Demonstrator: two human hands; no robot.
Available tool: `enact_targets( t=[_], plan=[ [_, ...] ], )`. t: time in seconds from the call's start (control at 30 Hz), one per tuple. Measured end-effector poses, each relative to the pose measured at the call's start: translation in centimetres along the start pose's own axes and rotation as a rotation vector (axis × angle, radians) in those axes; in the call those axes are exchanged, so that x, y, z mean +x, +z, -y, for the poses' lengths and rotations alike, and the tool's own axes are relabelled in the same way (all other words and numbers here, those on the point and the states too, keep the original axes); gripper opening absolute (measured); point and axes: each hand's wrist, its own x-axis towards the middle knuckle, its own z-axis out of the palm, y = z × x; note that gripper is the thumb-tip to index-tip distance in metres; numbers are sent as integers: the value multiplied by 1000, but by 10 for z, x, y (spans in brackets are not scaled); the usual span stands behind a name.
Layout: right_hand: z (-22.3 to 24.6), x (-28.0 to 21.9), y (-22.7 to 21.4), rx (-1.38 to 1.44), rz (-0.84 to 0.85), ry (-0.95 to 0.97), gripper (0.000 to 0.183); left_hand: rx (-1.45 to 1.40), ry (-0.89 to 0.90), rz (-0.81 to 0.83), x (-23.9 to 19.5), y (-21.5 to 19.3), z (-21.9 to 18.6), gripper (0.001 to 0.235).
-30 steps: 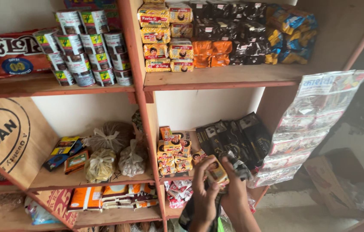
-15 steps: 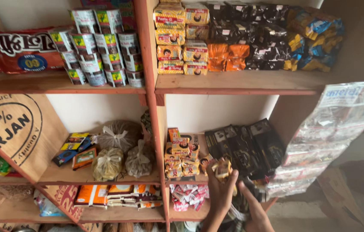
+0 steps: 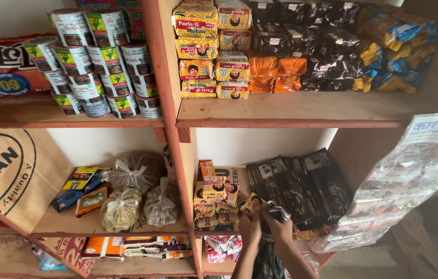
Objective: The person picks up and wipes individual small packaged food items with a cloth before placing them back on a shelf.
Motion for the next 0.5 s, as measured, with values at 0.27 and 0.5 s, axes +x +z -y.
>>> enact_targets(
  t=[0.27,0.5],
  plan=[
    [-3,2,5,-297,-69,-64,36,313,285,-71,-6,-8,-12,57],
    [94,-92,23,-233,-204,-838,40,77,595,-46,-116,-60,-195,39]
  ],
)
